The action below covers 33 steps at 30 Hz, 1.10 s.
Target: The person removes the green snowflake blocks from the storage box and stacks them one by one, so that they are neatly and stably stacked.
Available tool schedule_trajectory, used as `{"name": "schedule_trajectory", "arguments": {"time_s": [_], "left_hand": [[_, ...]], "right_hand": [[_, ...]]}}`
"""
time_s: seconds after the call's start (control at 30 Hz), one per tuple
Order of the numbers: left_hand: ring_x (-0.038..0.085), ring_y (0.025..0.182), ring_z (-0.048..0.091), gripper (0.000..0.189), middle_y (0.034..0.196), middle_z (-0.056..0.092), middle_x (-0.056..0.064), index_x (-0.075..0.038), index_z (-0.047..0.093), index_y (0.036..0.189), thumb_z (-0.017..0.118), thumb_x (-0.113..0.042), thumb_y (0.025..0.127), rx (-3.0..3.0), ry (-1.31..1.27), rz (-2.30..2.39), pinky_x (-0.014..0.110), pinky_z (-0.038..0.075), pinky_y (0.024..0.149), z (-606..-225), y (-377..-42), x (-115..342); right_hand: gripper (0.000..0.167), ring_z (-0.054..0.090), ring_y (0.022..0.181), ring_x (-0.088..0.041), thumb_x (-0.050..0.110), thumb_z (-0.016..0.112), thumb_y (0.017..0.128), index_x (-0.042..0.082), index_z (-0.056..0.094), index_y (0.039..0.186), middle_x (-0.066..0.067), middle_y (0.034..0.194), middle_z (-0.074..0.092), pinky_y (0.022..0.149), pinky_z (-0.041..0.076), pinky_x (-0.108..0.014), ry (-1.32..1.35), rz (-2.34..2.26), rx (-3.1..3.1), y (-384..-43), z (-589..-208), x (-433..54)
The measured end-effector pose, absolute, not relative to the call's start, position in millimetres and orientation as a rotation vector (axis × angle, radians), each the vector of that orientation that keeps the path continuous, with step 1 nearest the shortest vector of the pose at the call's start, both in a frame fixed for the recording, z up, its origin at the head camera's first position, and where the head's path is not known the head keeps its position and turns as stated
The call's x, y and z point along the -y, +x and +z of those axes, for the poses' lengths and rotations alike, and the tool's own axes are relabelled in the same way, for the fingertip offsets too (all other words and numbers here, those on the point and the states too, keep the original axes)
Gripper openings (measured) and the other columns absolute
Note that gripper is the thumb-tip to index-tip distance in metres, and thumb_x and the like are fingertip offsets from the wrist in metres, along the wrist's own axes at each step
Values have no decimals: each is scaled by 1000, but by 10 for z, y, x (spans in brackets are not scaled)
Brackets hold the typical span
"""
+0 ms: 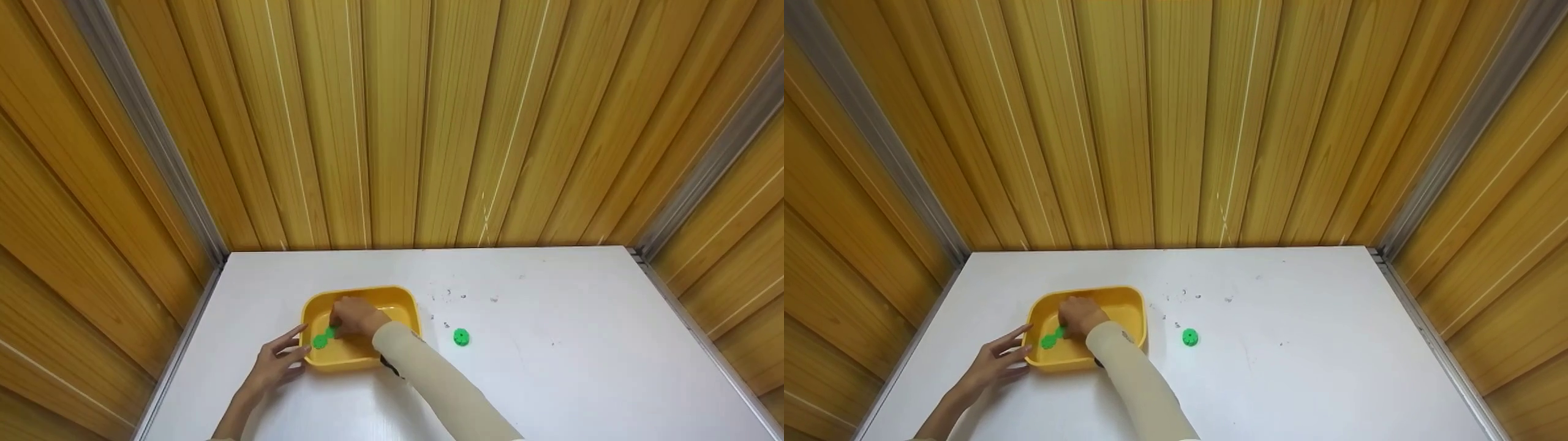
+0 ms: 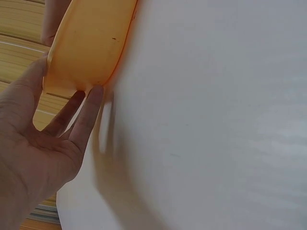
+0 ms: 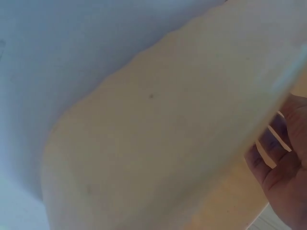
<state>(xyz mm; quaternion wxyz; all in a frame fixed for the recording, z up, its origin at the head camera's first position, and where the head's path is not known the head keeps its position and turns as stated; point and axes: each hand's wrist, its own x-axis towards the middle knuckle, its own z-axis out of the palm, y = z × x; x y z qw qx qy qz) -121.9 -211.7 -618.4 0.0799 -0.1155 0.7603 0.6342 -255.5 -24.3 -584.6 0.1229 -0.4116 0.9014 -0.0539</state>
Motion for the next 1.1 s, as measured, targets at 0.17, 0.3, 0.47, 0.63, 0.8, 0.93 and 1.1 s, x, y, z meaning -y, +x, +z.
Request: {"name": "schedule_trajectory", "arguments": {"time_s": [0.17, 0.3, 0.47, 0.63, 0.8, 0.93, 1.1], "left_hand": [[21, 104, 68, 63, 140, 54, 25, -19, 52, 151, 75, -31, 94, -2279, -354, 1900, 42, 65, 90, -6184, -1223, 2092], [21, 102, 69, 62, 140, 53, 25, -19, 51, 151, 74, -30, 95, -2278, -346, 1910, 42, 65, 91, -6174, -1235, 2067], [20, 102, 69, 62, 139, 53, 24, -20, 51, 151, 74, -30, 95, -2283, -332, 1909, 42, 65, 91, -6148, -1252, 2031], [21, 103, 68, 61, 138, 53, 25, -20, 52, 151, 74, -30, 95, -2300, -322, 1897, 42, 65, 91, -6124, -1252, 2045], [21, 100, 70, 63, 139, 54, 26, -18, 51, 151, 75, -30, 94, -2297, -354, 1890, 42, 65, 90, -6157, -1208, 2098], [21, 99, 71, 65, 139, 53, 29, -16, 50, 152, 75, -31, 94, -2297, -339, 1896, 42, 65, 89, -6193, -1189, 2113], [21, 99, 71, 63, 138, 54, 29, -16, 51, 151, 75, -28, 94, -2337, -327, 1880, 41, 66, 88, -6134, -1225, 2095]], "right_hand": [[23, 73, 92, -7, 27, 82, 88, 17, 82, 109, 4, 105, 80, 80, 60, -17, -1238, -160, -2621, -2551, -5834, 194], [23, 73, 91, -9, 26, 80, 90, 15, 81, 111, 2, 106, 80, 80, 61, -18, -1239, -178, -2627, -2563, -5812, 130], [22, 71, 85, -9, 25, 79, 90, 12, 81, 108, 0, 104, 80, 78, 62, -20, -1171, -226, -2616, -2575, -5770, 37], [21, 66, 79, -7, 25, 81, 89, 13, 81, 106, 1, 101, 79, 77, 62, -20, -1099, -295, -2615, -2581, -5723, -28], [24, 70, 86, -7, 23, 81, 89, 12, 80, 110, 0, 104, 79, 79, 62, -20, -1125, -341, -2589, -2551, -5731, -68], [22, 66, 82, -6, 22, 81, 88, 12, 80, 107, 1, 101, 79, 77, 60, -19, -1105, -356, -2590, -2519, -5731, -133], [23, 70, 89, -10, 23, 79, 89, 12, 80, 109, 1, 103, 79, 79, 61, -21, -1180, -272, -2637, -2556, -5626, -254]]}}
